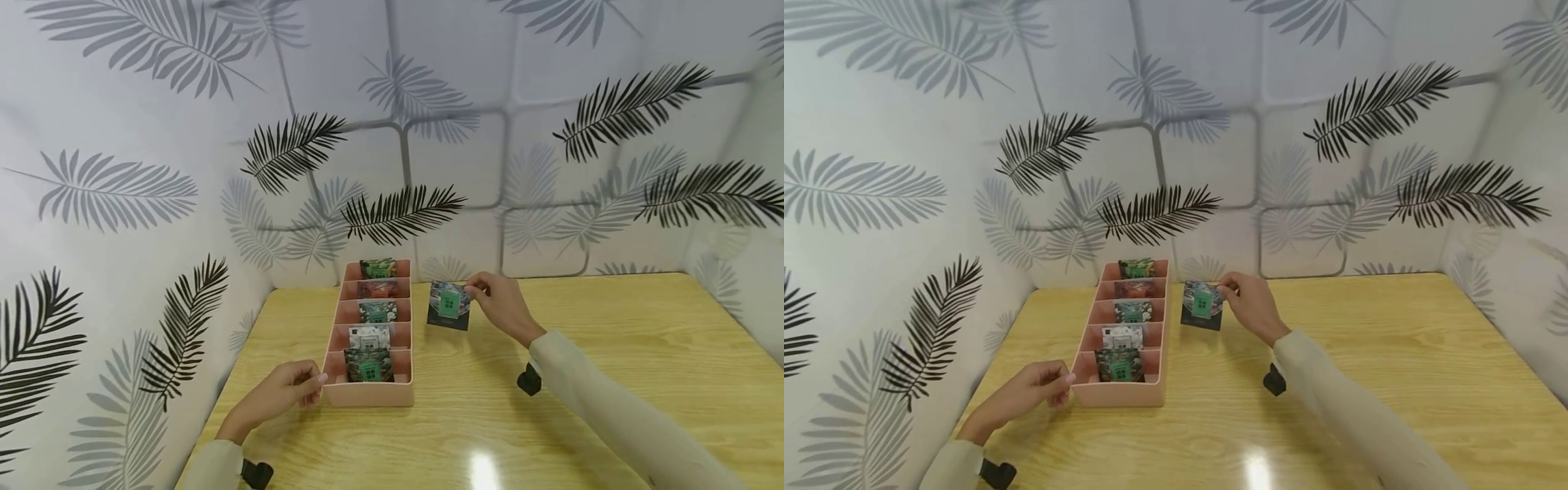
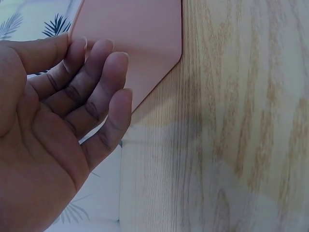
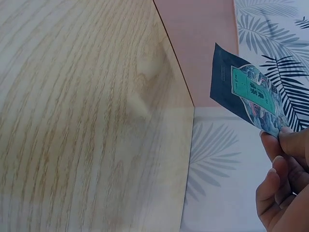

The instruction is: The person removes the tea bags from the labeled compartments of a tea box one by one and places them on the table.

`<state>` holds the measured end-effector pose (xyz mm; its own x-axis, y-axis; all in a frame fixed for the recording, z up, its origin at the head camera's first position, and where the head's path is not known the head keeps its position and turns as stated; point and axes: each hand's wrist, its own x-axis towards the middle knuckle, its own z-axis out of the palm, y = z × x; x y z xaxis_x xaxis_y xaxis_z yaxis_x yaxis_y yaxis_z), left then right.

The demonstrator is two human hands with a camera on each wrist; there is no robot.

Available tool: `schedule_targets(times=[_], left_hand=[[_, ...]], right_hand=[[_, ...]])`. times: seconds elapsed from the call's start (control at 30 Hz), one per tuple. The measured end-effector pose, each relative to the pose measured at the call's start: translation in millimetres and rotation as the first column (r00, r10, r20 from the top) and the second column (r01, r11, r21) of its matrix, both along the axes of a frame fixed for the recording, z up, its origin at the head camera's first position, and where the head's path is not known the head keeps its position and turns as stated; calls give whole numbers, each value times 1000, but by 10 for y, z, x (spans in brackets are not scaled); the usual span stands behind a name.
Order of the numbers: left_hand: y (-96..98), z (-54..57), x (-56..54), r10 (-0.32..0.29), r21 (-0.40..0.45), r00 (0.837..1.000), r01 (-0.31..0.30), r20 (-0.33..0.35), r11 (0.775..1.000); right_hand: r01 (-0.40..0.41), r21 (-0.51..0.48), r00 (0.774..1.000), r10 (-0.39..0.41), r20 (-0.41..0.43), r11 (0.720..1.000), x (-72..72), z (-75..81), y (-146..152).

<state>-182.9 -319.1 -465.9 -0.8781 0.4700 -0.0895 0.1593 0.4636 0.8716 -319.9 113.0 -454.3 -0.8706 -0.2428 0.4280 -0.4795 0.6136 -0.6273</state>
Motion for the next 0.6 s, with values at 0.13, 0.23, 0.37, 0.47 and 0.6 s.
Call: schedule_targets(times=[0.13,0.23,0.37,0.47,0.6], left_hand=[[-9,-3,-16,1,-5,1000,-1,-15,1000],[-9,-2,-24,3,-11,1000,-3,-18,1000],[-10,1,-24,4,-14,1000,-4,-13,1000],[-12,6,-16,4,-13,1000,-4,-5,1000],[-16,19,-3,3,-10,1000,-3,4,1000]], right_hand=[[-12,3,1000,12,8,1000,-56,-26,-8],[-10,17,1000,10,21,1000,-105,-64,-17],[-1,47,999,-1,37,999,-171,-138,-33],[-2,58,999,0,36,998,-211,-181,-46],[-16,57,999,14,35,998,-265,-200,-67]])
